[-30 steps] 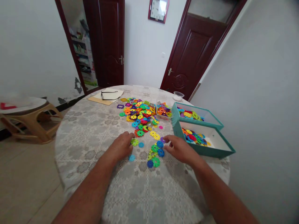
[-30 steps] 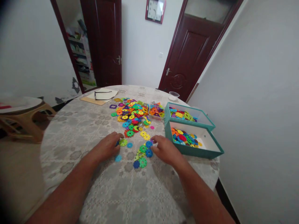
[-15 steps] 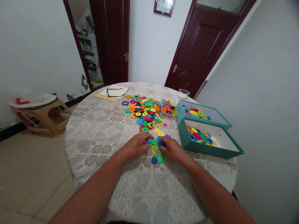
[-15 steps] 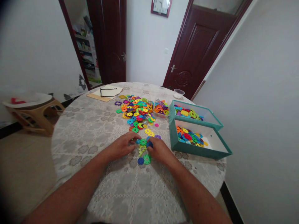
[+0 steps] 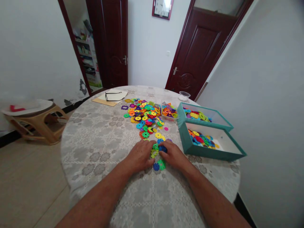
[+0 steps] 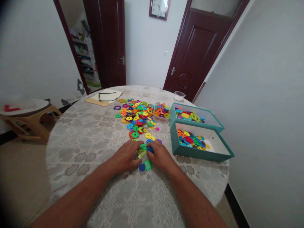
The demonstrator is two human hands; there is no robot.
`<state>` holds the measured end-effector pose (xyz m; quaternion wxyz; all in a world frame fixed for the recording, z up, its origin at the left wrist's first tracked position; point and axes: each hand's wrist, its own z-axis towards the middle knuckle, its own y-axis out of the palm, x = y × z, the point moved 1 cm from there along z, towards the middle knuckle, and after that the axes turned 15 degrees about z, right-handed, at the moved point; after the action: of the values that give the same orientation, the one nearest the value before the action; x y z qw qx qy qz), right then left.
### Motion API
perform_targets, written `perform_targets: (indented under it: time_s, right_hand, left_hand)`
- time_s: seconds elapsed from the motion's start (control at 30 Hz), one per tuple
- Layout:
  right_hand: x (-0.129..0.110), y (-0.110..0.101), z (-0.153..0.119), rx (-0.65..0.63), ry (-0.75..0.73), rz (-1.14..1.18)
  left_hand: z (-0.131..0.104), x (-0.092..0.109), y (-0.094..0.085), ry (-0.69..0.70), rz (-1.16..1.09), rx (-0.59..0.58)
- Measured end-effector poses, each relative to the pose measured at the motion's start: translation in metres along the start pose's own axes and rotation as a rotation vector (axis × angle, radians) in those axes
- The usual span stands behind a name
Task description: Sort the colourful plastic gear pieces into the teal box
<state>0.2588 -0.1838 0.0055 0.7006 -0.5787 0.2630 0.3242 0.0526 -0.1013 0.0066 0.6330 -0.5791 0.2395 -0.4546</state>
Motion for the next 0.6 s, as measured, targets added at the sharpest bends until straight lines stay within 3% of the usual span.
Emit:
perform_targets:
  time_s: [0.27, 0.43, 0.6]
  right_hand:
    - [-0.006, 0.001, 0.002, 0.2, -0.084, 0.097]
    - [-0.021, -0.001, -0.001, 0.16, -0.121, 0.219]
    - [-0.026, 0.003, -0.002, 0.132, -0.015, 0.325]
  left_hand:
    - [-0.005, -0.006, -0.014, -0.071, -0.341, 0.055]
    - [-0.001, -0.003, -0.016, -0.11, -0.419, 0.029]
    - [0.001, -0.008, -0.008, -0.073, -0.374, 0.077]
